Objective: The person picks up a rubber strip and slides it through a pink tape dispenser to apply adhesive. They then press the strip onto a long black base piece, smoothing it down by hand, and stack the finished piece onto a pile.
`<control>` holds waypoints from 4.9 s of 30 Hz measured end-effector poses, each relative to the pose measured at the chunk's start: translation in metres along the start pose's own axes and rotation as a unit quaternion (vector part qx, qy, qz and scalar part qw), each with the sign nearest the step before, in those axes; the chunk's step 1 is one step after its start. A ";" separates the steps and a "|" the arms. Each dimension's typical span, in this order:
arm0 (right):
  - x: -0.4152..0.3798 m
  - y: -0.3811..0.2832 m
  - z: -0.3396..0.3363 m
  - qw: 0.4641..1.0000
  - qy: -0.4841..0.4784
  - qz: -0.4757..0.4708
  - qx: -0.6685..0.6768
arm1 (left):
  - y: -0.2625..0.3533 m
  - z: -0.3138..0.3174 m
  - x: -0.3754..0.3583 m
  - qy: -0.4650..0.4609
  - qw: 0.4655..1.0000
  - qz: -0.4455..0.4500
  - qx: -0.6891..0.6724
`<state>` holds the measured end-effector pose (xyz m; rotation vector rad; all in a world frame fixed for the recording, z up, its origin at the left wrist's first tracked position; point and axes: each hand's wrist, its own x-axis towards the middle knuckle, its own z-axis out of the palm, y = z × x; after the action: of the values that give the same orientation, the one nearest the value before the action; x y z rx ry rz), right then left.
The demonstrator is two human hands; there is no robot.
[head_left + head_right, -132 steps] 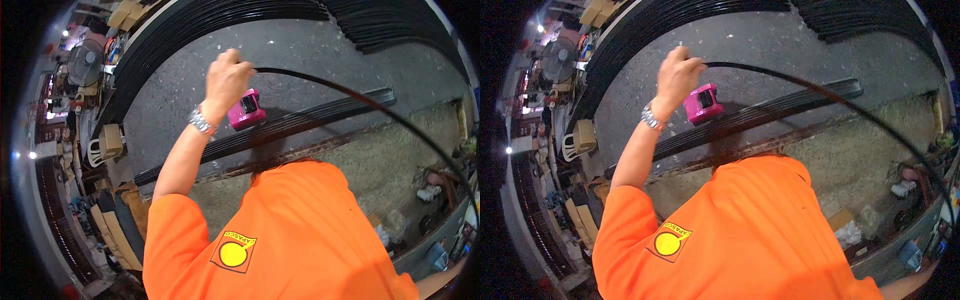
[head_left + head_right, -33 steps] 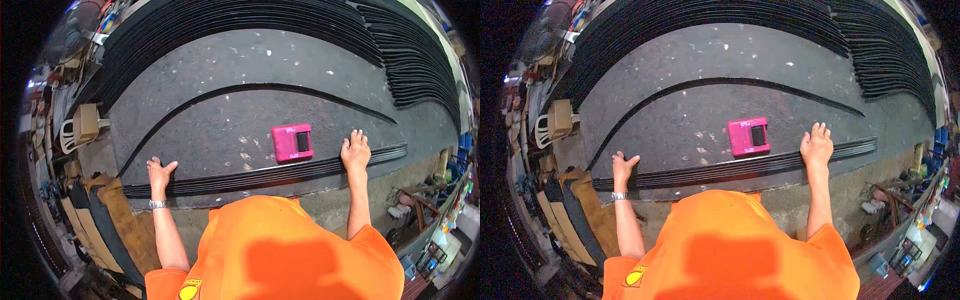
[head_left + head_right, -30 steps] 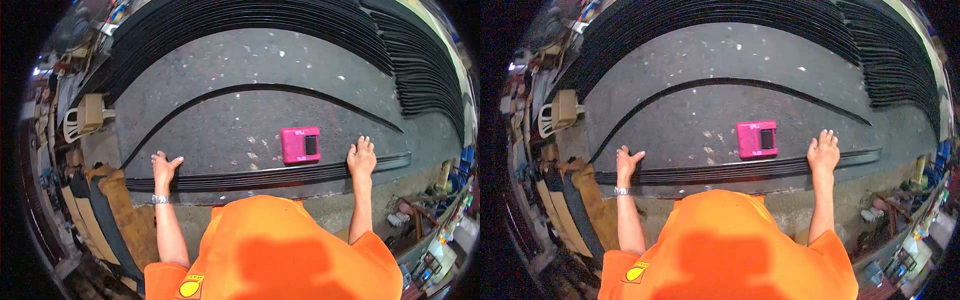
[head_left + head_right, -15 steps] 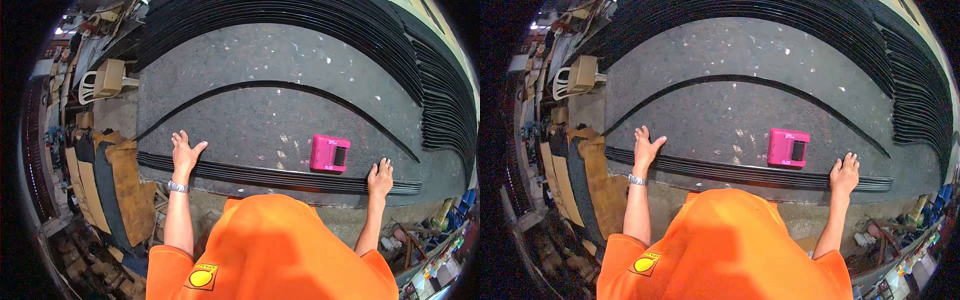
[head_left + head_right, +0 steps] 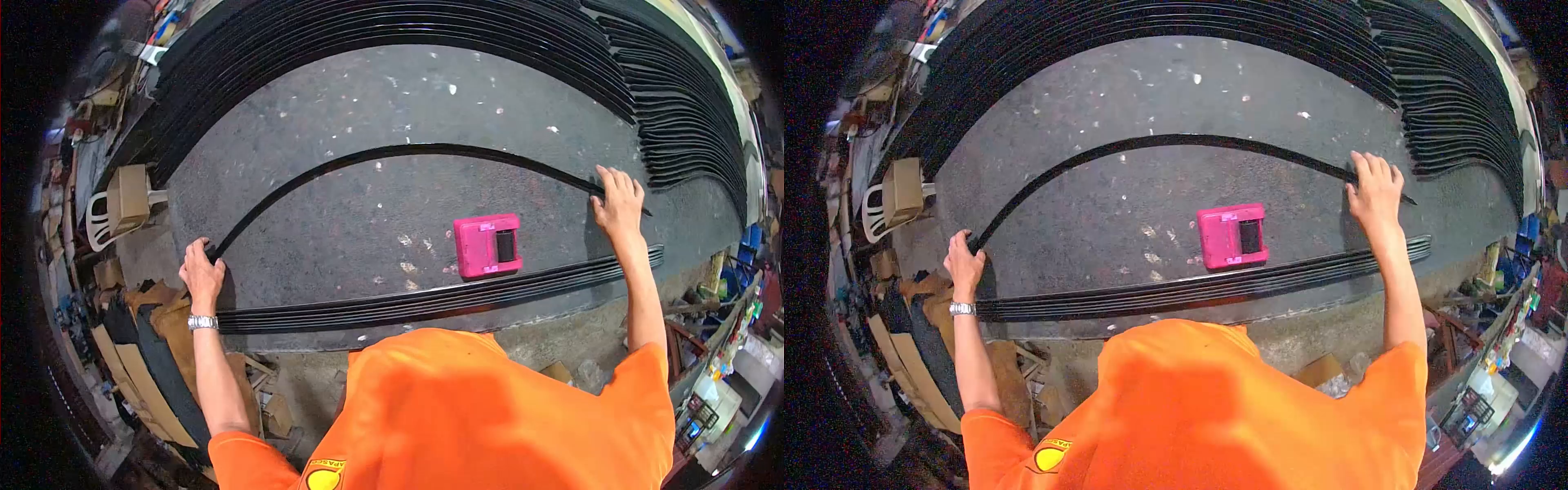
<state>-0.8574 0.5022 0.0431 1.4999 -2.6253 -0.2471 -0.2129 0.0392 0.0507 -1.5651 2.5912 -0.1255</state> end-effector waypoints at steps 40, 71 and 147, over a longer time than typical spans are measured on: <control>-0.092 -0.033 -0.042 0.711 -0.321 0.229 0.582 | -0.015 -0.070 -0.081 -0.508 0.658 -0.210 -0.515; -0.028 -0.021 -0.097 0.954 -0.154 0.068 0.247 | -0.207 -0.118 -0.014 -0.132 0.969 -0.013 -0.211; -0.577 0.586 0.003 0.842 -0.132 0.490 -0.182 | 0.552 -0.091 -0.139 0.062 0.881 0.465 -0.055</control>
<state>-1.0600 1.2923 0.1463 -0.0864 -2.9096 -0.7998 -0.6447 0.4202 0.0772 -0.1833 3.1616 0.0142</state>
